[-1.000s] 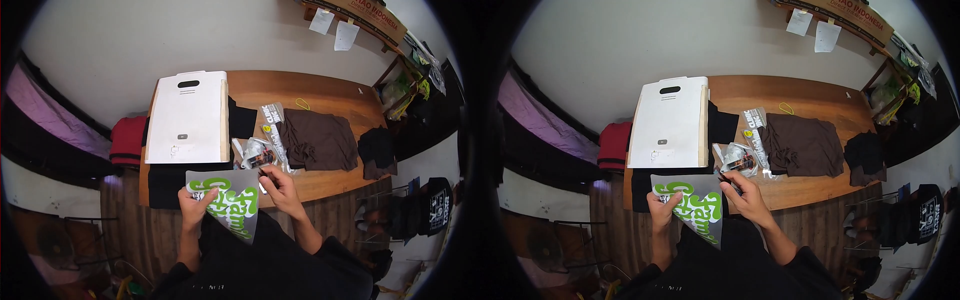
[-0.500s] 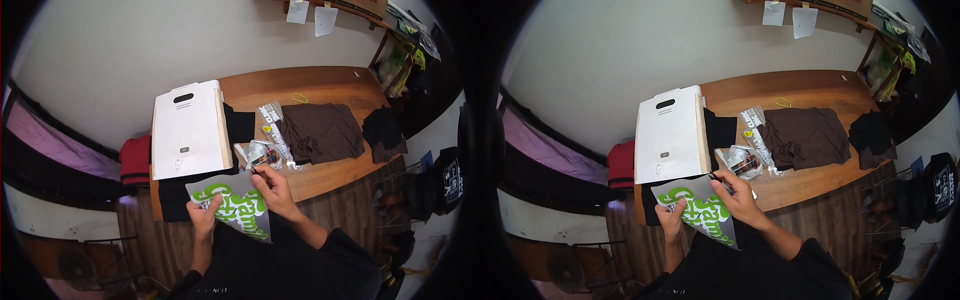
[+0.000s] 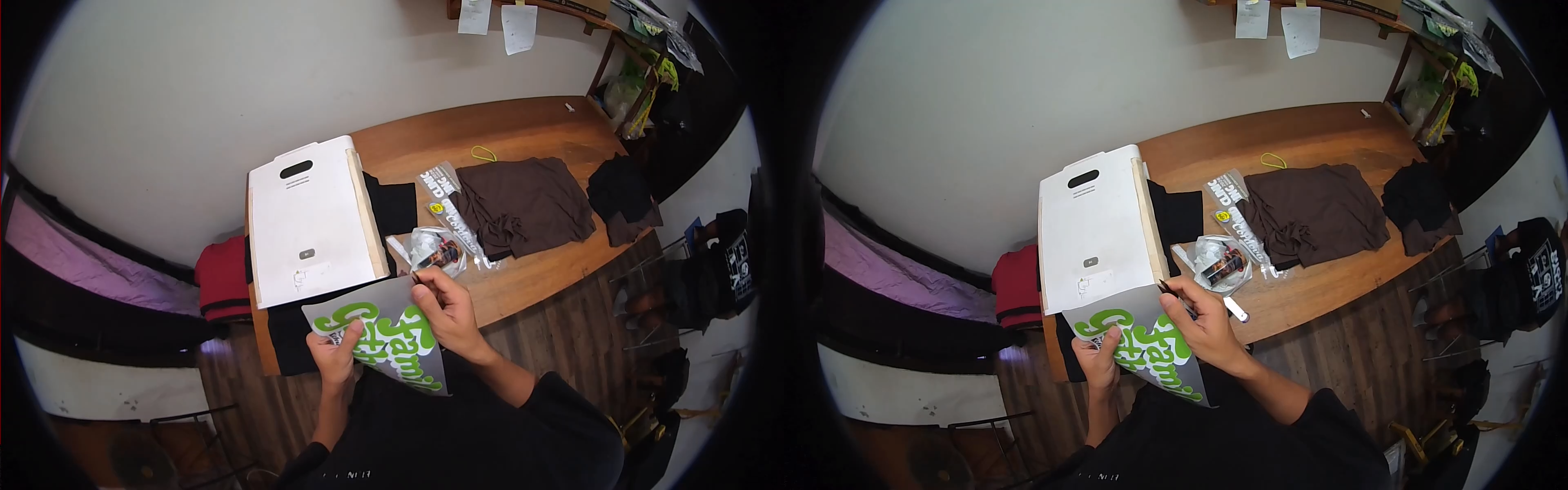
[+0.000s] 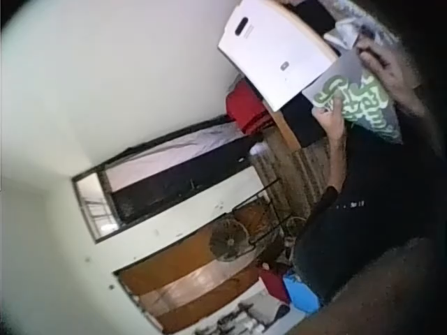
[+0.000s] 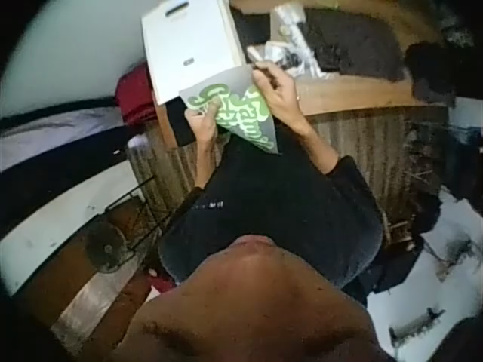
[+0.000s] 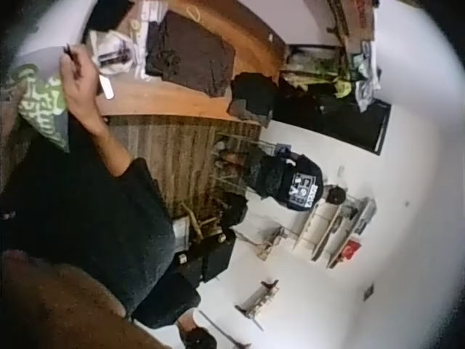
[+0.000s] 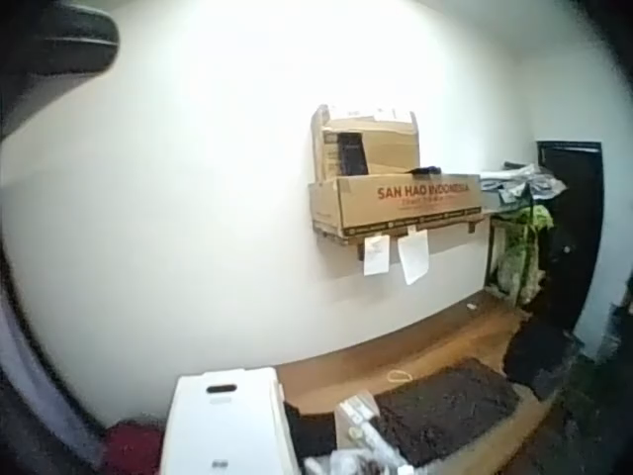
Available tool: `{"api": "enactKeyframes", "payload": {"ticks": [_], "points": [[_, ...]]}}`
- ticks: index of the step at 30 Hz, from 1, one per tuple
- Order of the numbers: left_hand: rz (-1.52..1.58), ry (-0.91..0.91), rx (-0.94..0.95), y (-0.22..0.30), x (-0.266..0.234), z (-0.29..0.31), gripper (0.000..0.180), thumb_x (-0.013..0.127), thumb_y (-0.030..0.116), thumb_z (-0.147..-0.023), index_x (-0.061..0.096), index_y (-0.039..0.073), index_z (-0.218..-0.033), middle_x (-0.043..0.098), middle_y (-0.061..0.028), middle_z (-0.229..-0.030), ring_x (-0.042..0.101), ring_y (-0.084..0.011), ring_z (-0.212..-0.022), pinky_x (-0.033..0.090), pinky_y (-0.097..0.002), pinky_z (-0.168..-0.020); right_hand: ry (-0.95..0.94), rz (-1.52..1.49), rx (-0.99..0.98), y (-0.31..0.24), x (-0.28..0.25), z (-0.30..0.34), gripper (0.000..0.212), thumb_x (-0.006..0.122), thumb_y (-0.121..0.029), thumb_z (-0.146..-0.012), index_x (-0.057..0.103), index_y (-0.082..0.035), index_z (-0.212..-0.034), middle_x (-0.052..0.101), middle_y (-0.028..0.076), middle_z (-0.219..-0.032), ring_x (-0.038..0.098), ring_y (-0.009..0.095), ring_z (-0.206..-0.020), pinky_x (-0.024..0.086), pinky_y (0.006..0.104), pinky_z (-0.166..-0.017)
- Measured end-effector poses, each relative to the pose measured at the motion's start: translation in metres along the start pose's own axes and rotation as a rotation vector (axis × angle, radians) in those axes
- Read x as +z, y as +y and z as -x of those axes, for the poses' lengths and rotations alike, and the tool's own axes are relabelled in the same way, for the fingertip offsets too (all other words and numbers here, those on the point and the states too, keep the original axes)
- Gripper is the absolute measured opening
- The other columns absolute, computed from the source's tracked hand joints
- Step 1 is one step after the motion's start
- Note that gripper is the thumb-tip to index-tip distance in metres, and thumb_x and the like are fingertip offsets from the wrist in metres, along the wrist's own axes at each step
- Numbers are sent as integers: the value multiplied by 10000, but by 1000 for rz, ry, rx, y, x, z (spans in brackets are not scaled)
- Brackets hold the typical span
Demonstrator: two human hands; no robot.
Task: Cutting out a 'Family Gathering' heat transfer print from a sheet using a utility knife.
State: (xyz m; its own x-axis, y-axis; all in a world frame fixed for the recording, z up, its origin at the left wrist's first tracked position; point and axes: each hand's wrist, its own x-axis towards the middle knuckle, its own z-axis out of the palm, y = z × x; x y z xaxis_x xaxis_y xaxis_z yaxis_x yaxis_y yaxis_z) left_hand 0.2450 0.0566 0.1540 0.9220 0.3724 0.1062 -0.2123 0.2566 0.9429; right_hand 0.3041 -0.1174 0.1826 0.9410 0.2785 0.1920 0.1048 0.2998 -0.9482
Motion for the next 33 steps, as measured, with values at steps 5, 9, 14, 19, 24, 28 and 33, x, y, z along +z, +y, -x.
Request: {"api": "enactKeyframes", "payload": {"ticks": [5,9,14,19,24,28,33], "points": [[-4,-22,-12,3,-3,-3,178,695,21,-802,659,-36,-966,678,-70,-898,617,-104,-782,477,-231,-714,26,27,0,0,3,1,176,530,-114,-945,551,41,-1026,581,-1,-815,502,20,-741,410,178,-647],[-21,-64,-10,4,-5,-7,179,694,22,-802,659,-41,-966,679,-72,-897,618,-105,-778,479,-230,-713,51,54,12,1,2,2,171,534,-122,-943,552,35,-1009,562,-19,-768,468,4,-679,375,172,-590],[-32,-93,-12,6,-8,-12,174,696,11,-796,662,-38,-959,682,-73,-884,624,-106,-773,484,-230,-704,85,115,-4,1,1,2,158,529,-120,-944,551,32,-982,529,-30,-716,442,2,-644,353,173,-557],[-7,-104,-39,7,-7,-14,162,696,10,-796,666,-37,-948,684,-71,-877,626,-104,-766,485,-227,-697,90,138,-13,-3,1,1,150,525,-115,-945,552,31,-966,514,-40,-678,433,3,-629,347,177,-541],[-35,-137,-26,7,-12,-17,158,699,12,-792,669,-35,-940,686,-67,-868,627,-100,-758,486,-224,-686,83,168,-18,-2,-1,3,148,525,-110,-943,557,34,-961,515,-36,-692,429,5,-636,348,175,-549],[-105,-185,4,11,-16,-22,155,708,23,-787,673,-38,-925,692,-66,-843,630,-94,-736,487,-218,-659,72,167,5,-7,-3,4,147,529,-107,-940,559,36,-958,516,-31,-698,431,12,-645,354,181,-557],[-158,-221,15,17,-18,-28,146,719,33,-780,678,-43,-898,695,-69,-807,635,-89,-701,489,-212,-627,33,221,4,-9,-9,7,148,538,-104,-933,560,42,-950,531,-6,-727,456,35,-680,380,202,-593]]}}
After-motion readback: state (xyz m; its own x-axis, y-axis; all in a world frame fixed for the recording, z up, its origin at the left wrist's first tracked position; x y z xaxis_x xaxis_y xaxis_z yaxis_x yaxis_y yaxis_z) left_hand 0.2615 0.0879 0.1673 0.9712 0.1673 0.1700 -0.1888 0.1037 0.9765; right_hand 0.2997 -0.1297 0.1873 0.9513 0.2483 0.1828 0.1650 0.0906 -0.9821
